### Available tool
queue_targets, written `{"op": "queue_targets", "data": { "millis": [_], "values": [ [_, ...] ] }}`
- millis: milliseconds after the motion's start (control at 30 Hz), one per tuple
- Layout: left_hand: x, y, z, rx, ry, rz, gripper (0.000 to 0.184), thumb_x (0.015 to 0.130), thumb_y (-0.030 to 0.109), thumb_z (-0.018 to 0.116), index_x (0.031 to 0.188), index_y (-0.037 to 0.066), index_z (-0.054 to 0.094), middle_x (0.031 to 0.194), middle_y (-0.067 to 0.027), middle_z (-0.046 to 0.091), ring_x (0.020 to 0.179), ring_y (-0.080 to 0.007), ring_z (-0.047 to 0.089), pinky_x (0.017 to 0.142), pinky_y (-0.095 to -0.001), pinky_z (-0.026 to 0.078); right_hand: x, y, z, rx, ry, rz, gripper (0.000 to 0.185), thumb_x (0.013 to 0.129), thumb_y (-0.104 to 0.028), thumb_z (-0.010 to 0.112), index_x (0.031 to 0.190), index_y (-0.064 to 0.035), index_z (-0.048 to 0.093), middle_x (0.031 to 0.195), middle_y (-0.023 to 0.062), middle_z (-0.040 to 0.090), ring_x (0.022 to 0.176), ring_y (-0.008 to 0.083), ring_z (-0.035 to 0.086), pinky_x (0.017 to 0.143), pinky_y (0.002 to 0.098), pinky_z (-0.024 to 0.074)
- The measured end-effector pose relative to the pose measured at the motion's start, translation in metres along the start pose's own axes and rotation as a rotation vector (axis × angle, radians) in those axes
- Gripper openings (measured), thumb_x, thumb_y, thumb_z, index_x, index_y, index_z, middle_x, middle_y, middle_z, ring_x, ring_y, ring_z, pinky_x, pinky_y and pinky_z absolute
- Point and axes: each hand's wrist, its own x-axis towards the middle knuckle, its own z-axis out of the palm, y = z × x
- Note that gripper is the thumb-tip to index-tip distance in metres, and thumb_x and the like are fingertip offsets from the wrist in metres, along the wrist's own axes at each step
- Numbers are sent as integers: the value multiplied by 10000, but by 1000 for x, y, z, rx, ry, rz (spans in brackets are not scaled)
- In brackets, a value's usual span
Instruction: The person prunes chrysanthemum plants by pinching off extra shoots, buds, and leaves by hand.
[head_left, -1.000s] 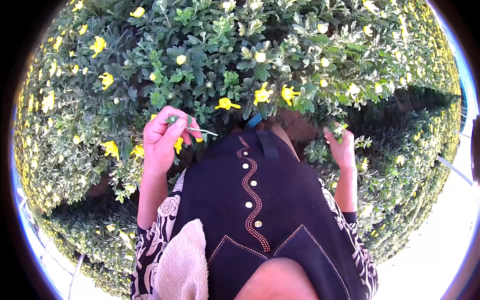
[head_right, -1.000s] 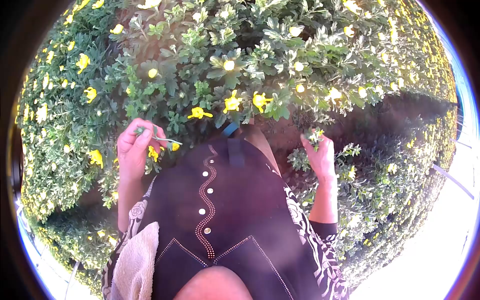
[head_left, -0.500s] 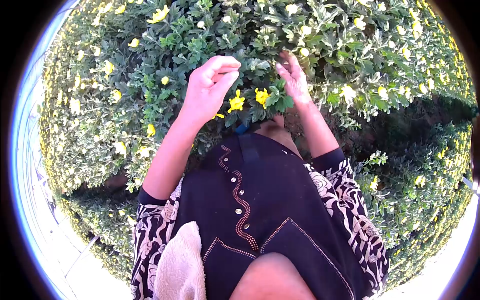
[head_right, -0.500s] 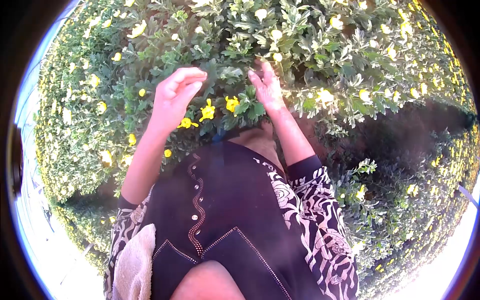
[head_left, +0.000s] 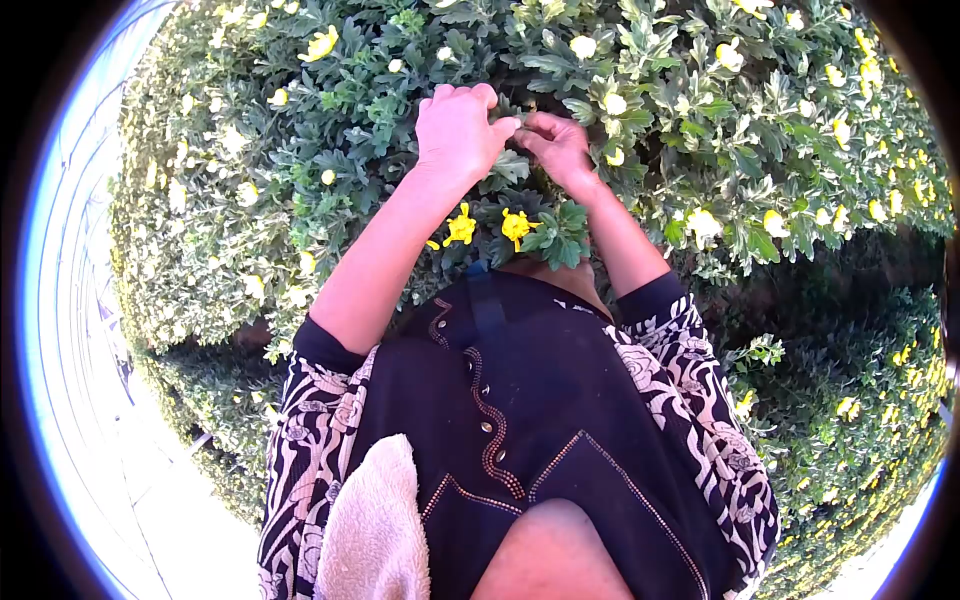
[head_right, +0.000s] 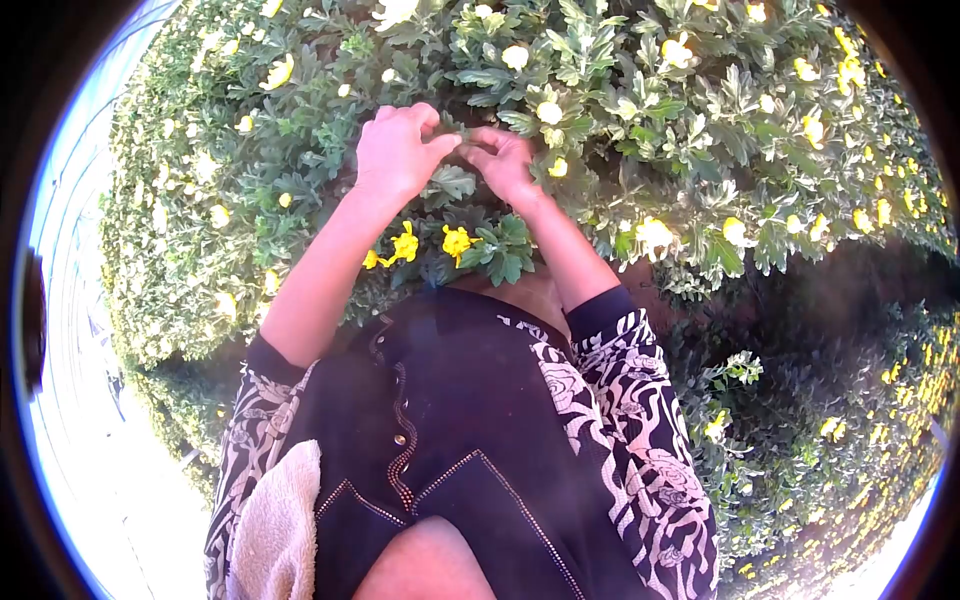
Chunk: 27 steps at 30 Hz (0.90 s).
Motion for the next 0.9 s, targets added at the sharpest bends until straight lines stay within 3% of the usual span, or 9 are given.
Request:
{"op": "queue_targets", "data": {
  "millis": [167,233,433,567,633,700,733,767,900],
  "values": [
    [-3,-4,9,-151,-146,-15,195,796,274,686,897,109,662,802,-117,678,797,-307,661,708,-418,507,2,23,-23,-100,-123,127,130,888,-79,641,1014,-47,643,814,-17,653,692,62,589,546,230,478],
    [-8,-1,2,-216,-246,-85,199,798,265,680,919,109,666,801,-105,680,791,-307,659,716,-416,504,5,26,-25,116,-118,133,230,897,-44,607,1123,-47,568,907,9,646,716,94,618,515,242,479],
    [-13,-9,7,-202,-196,18,182,802,237,668,940,120,664,815,-105,676,792,-312,651,716,-408,505,9,23,-37,246,-223,107,300,903,-14,569,1197,-43,524,1042,98,619,748,161,652,637,278,571],
    [-22,-13,12,-257,-51,176,144,797,175,657,932,124,662,852,-83,671,810,-300,644,720,-391,510,31,66,-57,263,359,403,222,951,-132,563,1123,-2,616,824,48,621,702,153,654,634,292,584],
    [-23,-13,10,-240,-47,233,132,793,144,651,923,126,661,847,-74,663,814,-291,638,715,-385,511,18,26,-51,-15,312,273,198,936,-133,577,1094,-37,647,812,17,613,699,124,631,601,257,550],
    [-24,-15,8,-227,-48,288,127,789,114,646,915,128,659,843,-64,655,817,-282,633,709,-379,512,8,-3,-45,-106,-129,153,193,901,-149,617,1073,-79,671,820,-7,616,665,94,588,564,217,498],
    [-23,-15,8,-204,-35,331,131,783,97,643,910,129,655,831,-58,647,821,-273,626,703,-376,512,6,-7,-41,-134,-272,137,234,849,-161,676,1074,-99,678,836,-30,622,697,81,557,629,219,482],
    [-20,-14,8,-185,-15,380,137,778,80,640,905,129,652,818,-53,638,824,-265,620,696,-374,512,12,6,-39,-243,-354,-113,312,793,-139,724,1097,-95,670,883,-35,619,822,83,561,773,255,486],
    [-17,-11,8,-165,13,395,138,772,104,642,899,150,622,790,-35,610,814,-248,607,661,-385,509,9,-5,-35,-80,-320,119,458,724,-112,774,1160,-99,633,981,-8,603,964,96,545,907,264,453]
  ]
}}
